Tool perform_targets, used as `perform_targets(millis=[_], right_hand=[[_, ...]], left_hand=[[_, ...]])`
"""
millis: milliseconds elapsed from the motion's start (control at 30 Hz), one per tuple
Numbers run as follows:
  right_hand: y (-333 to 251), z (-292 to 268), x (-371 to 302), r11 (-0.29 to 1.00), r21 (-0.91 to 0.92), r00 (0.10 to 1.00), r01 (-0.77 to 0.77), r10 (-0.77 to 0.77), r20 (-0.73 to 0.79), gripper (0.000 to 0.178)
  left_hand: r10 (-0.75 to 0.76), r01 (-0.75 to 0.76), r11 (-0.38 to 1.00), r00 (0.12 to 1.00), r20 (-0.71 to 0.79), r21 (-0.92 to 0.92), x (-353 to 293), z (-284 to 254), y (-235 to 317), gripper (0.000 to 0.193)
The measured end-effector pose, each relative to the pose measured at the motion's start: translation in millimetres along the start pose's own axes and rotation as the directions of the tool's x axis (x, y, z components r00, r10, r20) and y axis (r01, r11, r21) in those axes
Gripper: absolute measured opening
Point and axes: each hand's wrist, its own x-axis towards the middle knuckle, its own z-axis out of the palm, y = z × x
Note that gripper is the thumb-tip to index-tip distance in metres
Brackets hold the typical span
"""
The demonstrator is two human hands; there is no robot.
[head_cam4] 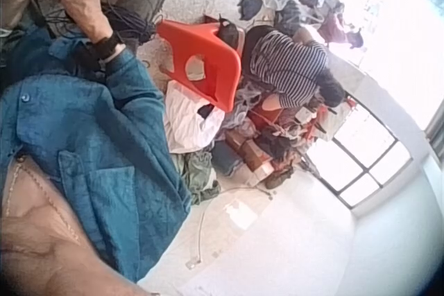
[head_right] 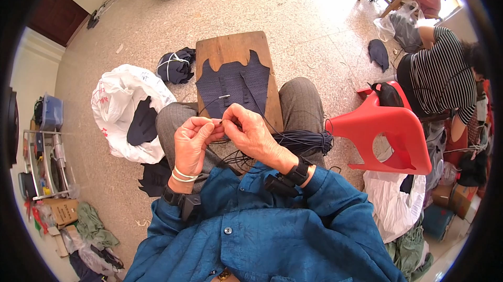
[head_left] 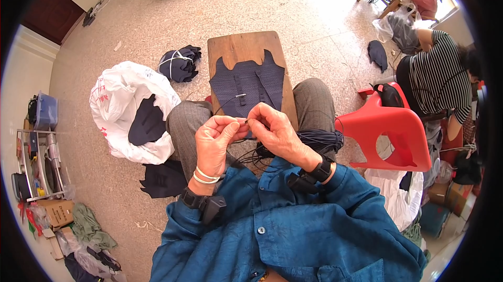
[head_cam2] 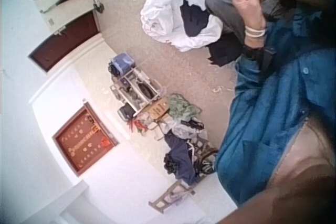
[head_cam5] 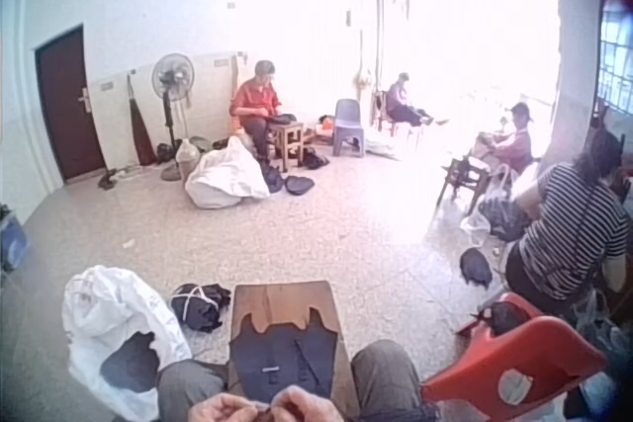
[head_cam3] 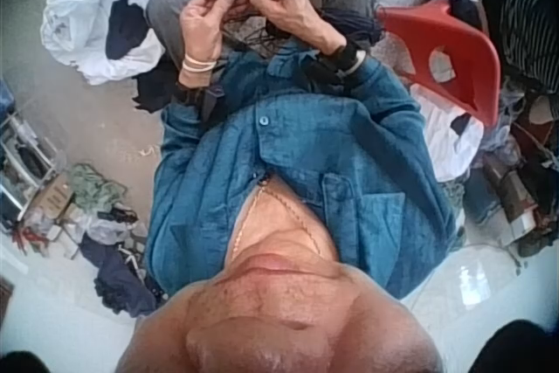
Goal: Threading or lacing a dark blue shoe upper component for assembly.
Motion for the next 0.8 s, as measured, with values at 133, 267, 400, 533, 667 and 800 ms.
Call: perform_targets(millis=[133,267,400,533,667,800], right_hand=[[5.0,0.9,0.5,0.998,0.057,0.999,-0.033,0.033,0.001,0.005],[3.7,0.5,1.2,0.999,0.041,1.0,0.006,-0.007,0.011,0.004],[-5.0,0.0,2.1,0.997,-0.051,0.999,0.051,-0.051,-0.007,0.004],[-4.6,1.0,3.0,0.975,-0.165,0.987,0.148,-0.155,-0.035,0.006],[-3.5,-1.2,4.0,0.973,-0.165,0.986,0.159,-0.164,-0.016,0.005],[-3.1,-3.5,6.8,0.982,-0.141,0.992,0.126,-0.125,0.015,0.005]], left_hand=[[-0.001,0.001,1.0,1.0,-0.005,-0.011,0.5,-1.6,-1.5,0.011],[0.002,-0.002,1.0,1.0,-0.005,-0.022,1.7,-1.8,-2.1,0.011],[0.003,-0.003,1.0,1.0,-0.012,-0.02,1.5,-1.6,-3.2,0.012],[0.009,-0.009,1.0,1.0,-0.015,-0.005,1.7,-0.3,-1.8,0.011],[0.034,-0.033,0.998,0.999,-0.012,0.045,1.4,-0.6,-2.0,0.01],[0.049,-0.047,0.998,0.998,-0.034,0.052,-0.1,0.1,-6.5,0.01]])
